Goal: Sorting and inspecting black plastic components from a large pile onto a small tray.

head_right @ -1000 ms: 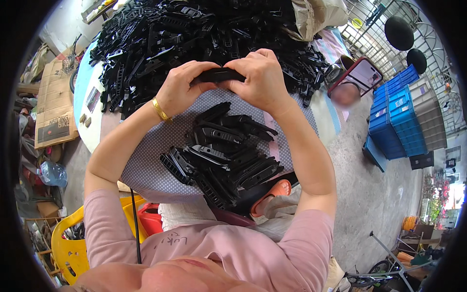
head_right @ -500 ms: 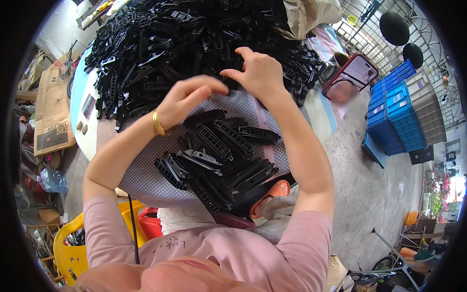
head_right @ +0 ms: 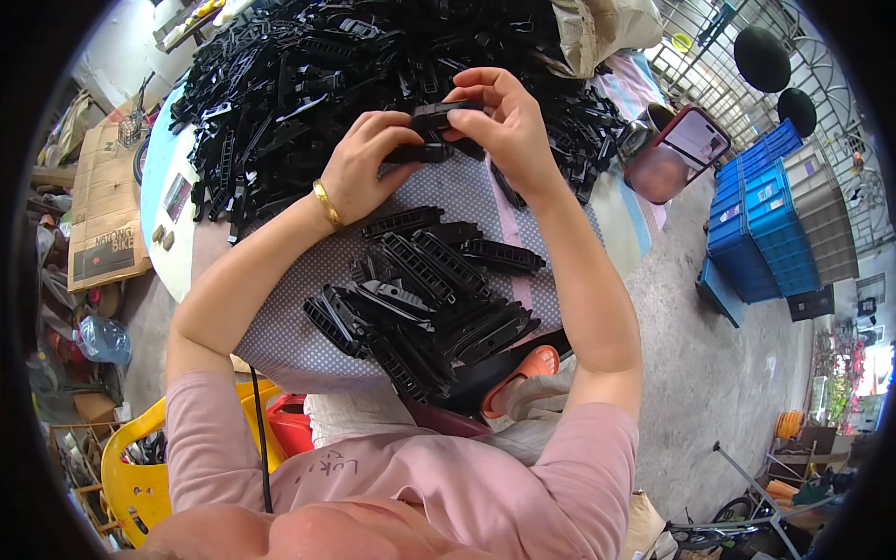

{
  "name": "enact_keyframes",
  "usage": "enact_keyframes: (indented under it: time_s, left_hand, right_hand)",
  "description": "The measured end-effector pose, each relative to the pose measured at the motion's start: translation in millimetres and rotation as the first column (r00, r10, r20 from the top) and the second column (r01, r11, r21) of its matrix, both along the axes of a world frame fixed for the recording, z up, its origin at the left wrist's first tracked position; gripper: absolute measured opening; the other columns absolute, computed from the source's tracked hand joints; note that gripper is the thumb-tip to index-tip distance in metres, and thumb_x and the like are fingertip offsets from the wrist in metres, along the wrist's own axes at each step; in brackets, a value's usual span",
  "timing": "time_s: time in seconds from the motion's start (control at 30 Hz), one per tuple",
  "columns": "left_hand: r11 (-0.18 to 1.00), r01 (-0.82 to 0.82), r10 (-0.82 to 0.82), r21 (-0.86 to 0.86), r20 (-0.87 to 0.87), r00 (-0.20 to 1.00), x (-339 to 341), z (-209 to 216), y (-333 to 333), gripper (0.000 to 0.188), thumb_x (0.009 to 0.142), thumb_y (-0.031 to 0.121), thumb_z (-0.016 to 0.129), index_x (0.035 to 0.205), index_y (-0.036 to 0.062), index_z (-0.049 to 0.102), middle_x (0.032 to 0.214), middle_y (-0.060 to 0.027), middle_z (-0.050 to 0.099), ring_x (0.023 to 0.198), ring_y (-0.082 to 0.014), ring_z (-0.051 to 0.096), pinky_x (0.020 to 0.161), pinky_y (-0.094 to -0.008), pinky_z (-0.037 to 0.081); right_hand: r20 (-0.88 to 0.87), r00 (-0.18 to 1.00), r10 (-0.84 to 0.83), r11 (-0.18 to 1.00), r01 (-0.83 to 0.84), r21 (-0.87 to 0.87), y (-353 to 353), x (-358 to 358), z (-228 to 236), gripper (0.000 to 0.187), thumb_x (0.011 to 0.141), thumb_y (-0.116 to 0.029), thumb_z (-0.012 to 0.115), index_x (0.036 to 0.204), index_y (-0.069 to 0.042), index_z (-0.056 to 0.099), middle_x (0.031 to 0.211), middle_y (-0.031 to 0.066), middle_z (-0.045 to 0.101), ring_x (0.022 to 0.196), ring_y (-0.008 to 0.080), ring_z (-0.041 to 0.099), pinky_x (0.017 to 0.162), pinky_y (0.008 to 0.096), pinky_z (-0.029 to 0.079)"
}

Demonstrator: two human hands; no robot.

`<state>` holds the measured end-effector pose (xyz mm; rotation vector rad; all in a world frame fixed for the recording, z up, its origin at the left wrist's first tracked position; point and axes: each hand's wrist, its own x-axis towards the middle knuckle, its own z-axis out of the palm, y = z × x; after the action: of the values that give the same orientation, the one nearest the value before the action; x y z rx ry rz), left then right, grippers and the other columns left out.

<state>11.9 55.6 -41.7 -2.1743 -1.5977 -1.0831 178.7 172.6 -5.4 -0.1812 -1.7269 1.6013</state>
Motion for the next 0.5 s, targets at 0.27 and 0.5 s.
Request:
enact_keyframes:
  time_s: [0.27,0.5]
  left_hand:
    - [0.989,0.075,0.008,-0.124,0.566,0.824,2,8,-14,0.031,0.073,0.004,0.070,0.102,0.0016,0.061,0.091,-0.0083,0.064,0.076,-0.0166,0.063,0.069,-0.0257,0.052]
    - [0.926,0.263,0.083,-0.270,0.828,0.555,-7,12,-11,0.044,0.076,-0.004,0.061,0.119,-0.0004,0.054,0.105,-0.0058,0.061,0.091,-0.0100,0.059,0.082,-0.0237,0.049]
  right_hand:
    - [0.098,0.989,-0.109,0.781,0.024,0.624,-24,-1,7,0.032,0.072,0.001,0.068,0.103,0.001,0.060,0.098,0.0081,0.062,0.093,0.0155,0.059,0.083,0.0265,0.047]
    - [0.129,0.971,-0.201,0.645,0.032,0.764,-16,-2,-2,0.034,0.071,0.001,0.067,0.105,0.000,0.062,0.103,0.0130,0.062,0.094,0.0239,0.061,0.082,0.0301,0.048]
